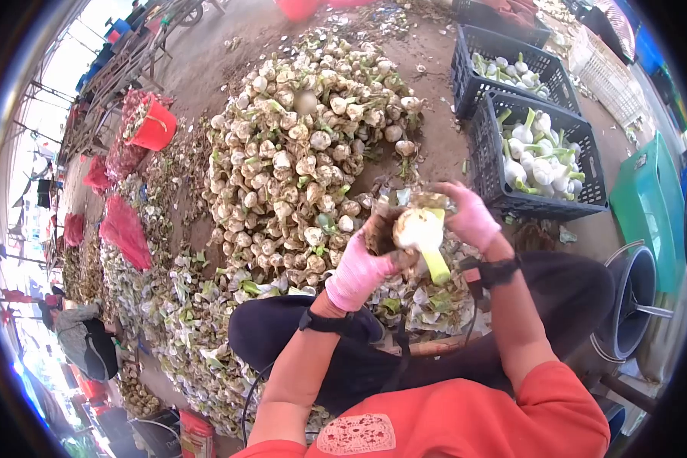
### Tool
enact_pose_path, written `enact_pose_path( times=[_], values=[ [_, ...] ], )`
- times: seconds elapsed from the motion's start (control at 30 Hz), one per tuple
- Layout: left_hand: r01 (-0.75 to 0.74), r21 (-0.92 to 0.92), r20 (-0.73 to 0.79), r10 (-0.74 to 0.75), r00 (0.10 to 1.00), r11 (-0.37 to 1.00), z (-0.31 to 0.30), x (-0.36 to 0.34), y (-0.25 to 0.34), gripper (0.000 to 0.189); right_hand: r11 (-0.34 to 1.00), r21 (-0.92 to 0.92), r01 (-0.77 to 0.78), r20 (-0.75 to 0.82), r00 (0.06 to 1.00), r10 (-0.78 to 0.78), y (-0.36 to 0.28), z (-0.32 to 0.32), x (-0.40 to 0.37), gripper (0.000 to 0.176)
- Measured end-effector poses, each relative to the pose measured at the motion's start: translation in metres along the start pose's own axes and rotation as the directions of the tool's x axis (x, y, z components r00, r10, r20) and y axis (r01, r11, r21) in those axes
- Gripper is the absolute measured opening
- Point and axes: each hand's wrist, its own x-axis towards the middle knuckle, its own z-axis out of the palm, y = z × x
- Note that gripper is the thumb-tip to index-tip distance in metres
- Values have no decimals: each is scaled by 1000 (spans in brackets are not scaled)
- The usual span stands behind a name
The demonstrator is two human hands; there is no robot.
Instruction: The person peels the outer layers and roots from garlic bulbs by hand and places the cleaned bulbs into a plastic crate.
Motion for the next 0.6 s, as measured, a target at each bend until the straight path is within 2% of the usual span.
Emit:
enact_pose_path(
  times=[0.03,0.07,0.13,0.17,0.23,0.27,0.3,0.33,0.37,0.4,0.47,0.5,0.53,0.6],
  values=[
    [11,61,-23,-9,1000,998,-6,2,-1,53,905,248,-346,214,931,297,-11,-22,-2,42],
    [14,59,-23,-13,1000,998,-6,5,-2,53,600,636,-486,344,874,343,-15,-33,-4,39],
    [-65,-14,-36,64,997,998,-4,10,-4,53,500,746,-440,382,898,219,-38,-56,-1,35],
    [-37,45,-28,38,999,998,-8,11,-6,63,499,747,-439,380,898,223,-47,-56,2,35],
    [-29,6,-48,29,998,1000,-7,12,-7,63,746,621,-240,224,967,125,-62,-50,5,30],
    [-26,-34,-71,23,997,999,-7,12,-8,64,746,621,-240,224,967,125,-62,-49,4,30],
    [-26,-35,-74,24,997,999,-6,12,-8,64,812,529,-248,198,966,167,-62,-46,3,30],
    [-12,-125,-92,1,996,992,-5,10,-8,64,865,431,-257,169,965,203,-63,-42,2,30],
    [0,-215,-108,-24,994,977,-5,9,-8,65,891,413,-192,73,981,177,-66,-37,1,26],
    [2,-217,-112,-27,993,976,-5,9,-10,65,889,414,-195,78,981,178,-70,-32,2,26],
    [10,-297,-135,-53,989,955,-8,11,-14,61,942,283,-179,-14,982,190,-76,-26,5,22],
    [-16,-314,-106,-19,994,949,-12,8,-17,56,975,190,-113,-47,991,124,-76,-26,7,21],
    [-17,-312,-109,-18,994,950,-18,9,-20,56,975,192,-111,-47,991,123,-73,-23,9,21],
    [71,-407,16,-71,997,911,-22,11,-19,51,929,306,-208,6,976,216,-64,-18,10,25]
  ],
)
